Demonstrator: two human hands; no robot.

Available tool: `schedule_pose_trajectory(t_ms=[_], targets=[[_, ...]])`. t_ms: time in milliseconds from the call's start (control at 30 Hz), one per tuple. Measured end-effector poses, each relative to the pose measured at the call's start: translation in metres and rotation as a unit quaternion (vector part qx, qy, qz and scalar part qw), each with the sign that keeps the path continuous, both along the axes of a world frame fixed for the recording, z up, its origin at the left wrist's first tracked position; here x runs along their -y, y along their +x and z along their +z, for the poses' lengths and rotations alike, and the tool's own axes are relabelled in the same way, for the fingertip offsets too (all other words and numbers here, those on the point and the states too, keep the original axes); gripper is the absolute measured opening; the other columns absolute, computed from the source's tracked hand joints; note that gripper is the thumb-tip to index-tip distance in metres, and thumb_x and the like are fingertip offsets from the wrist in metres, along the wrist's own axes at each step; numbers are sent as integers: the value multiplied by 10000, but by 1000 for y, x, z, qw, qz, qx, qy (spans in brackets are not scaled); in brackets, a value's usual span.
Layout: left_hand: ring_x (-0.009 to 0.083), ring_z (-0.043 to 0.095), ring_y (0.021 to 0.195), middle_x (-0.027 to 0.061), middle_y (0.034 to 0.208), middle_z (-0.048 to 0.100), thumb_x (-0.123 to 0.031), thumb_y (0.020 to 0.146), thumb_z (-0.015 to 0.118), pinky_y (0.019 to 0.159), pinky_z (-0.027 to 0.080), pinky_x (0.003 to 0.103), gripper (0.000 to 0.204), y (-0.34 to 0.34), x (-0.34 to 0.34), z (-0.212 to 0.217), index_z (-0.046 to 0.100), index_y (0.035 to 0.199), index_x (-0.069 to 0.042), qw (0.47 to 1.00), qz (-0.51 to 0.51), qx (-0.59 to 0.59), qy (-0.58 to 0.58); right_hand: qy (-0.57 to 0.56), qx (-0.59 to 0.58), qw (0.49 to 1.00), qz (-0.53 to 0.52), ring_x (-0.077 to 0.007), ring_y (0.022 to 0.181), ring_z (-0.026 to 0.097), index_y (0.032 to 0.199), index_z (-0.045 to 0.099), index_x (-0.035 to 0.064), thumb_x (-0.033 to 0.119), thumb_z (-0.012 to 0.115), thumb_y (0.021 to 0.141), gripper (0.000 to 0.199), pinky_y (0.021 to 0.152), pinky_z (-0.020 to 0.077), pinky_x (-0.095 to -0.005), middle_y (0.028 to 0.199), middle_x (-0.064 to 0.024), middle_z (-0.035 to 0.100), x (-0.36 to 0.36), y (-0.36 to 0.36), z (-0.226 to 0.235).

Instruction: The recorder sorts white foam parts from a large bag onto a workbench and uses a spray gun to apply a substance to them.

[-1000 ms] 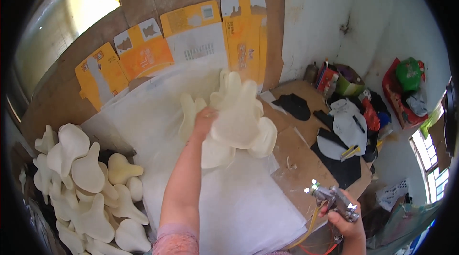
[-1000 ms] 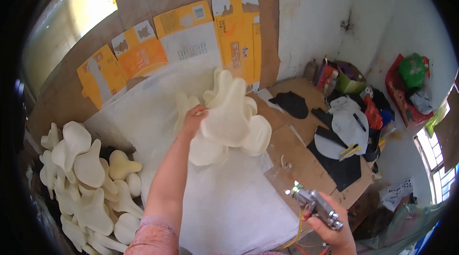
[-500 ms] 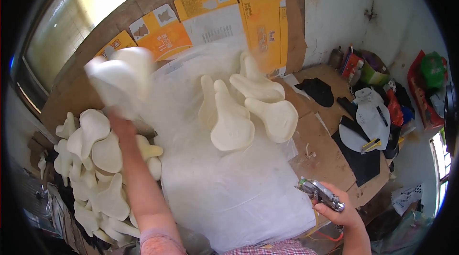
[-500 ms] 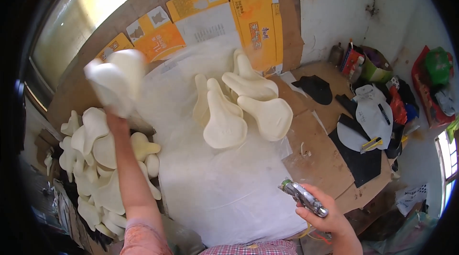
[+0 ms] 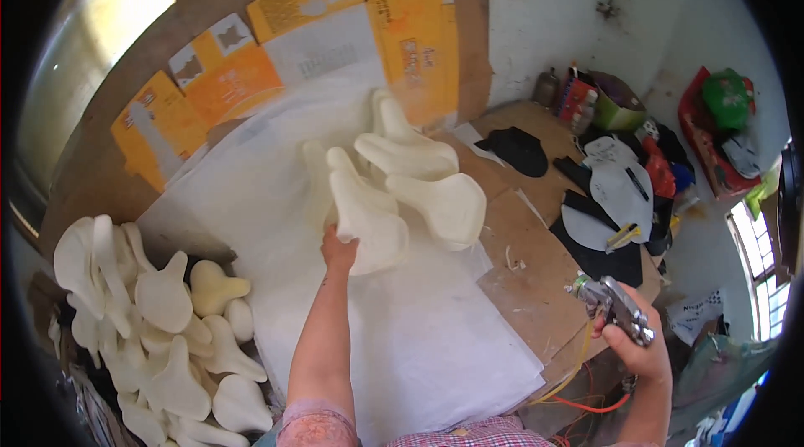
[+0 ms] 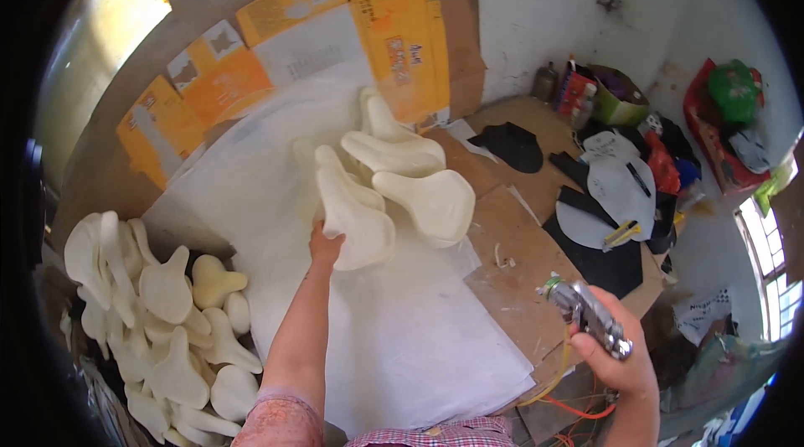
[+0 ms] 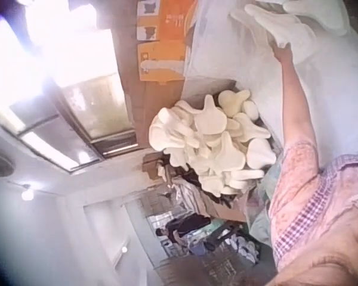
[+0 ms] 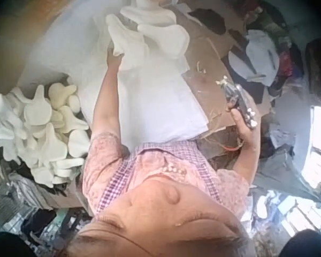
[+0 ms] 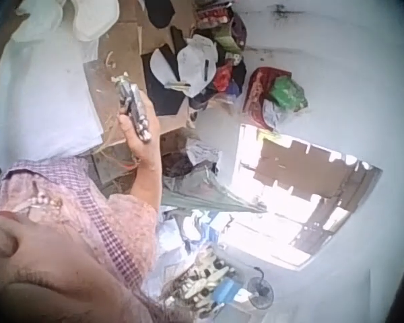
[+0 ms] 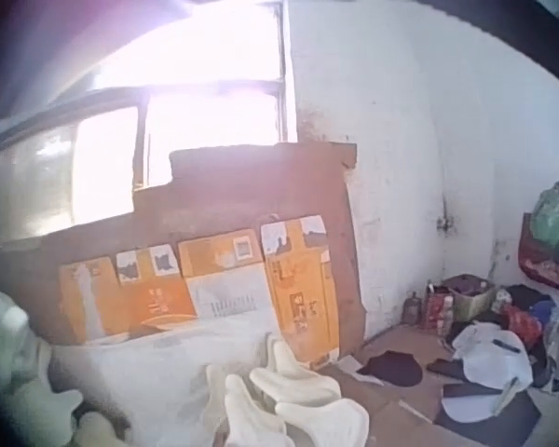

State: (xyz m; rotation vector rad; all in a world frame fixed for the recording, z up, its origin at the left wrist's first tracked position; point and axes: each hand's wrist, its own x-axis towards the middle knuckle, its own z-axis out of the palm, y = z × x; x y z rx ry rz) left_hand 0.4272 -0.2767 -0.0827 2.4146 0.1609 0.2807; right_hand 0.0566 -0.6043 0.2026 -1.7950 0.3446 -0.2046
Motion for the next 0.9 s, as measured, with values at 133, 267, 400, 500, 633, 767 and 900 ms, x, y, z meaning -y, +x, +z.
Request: schedule_pose_trajectory(t_ms=[133,267,400,500,633,767,900], targets=[[302,610,953,181,1095,612,-173,694,722,797,492,347,326,0,-19,8,656,945,24,981,-54,-122,-141,1,-70,997,24,-64,744,530,1233,482,-30,98,669,781,505,690,451,-218,880,-13,596,24,15,4],[245,616,950,138,1081,627,-135,748,703,809,491,341,319,-37,-27,12,635,1019,18,952,-15,-109,-284,11,29,998,57,-98,732,567,1242,466,-50,109,683,768,545,676,474,-232,862,-49,610,27,34,6],[203,606,957,95,1096,620,-117,807,681,831,488,339,376,-54,-28,30,565,1137,21,827,74,-82,-552,50,50,996,62,-113,762,583,1261,454,-50,115,687,763,574,672,502,-265,877,-64,616,34,35,17],[211,588,979,95,1087,615,-151,795,695,879,464,341,462,-44,14,29,517,1181,31,773,-44,-100,-625,54,-29,997,43,-110,765,582,1261,454,-49,138,692,764,581,680,502,-261,899,-59,615,46,31,-1],[208,552,1014,109,1132,587,-257,712,762,917,406,335,608,-45,162,15,515,1187,32,753,-184,-242,-583,59,-25,998,26,-119,772,585,1248,458,-49,214,727,739,634,709,509,-268,878,-62,606,51,5,-25],[207,614,870,139,1065,618,-192,723,740,760,485,305,423,-46,185,-3,608,1038,57,881,-130,-203,-408,93,-19,995,37,-133,774,588,1250,452,-63,217,735,740,647,724,510,-283,852,-72,600,30,-4,-45],[188,626,867,119,993,647,-141,732,738,748,505,308,393,-80,148,51,609,1052,47,776,-110,-187,-592,89,-23,995,50,-134,778,591,1251,459,-60,206,723,750,626,733,505,-275,861,-78,608,21,-6,-52]])
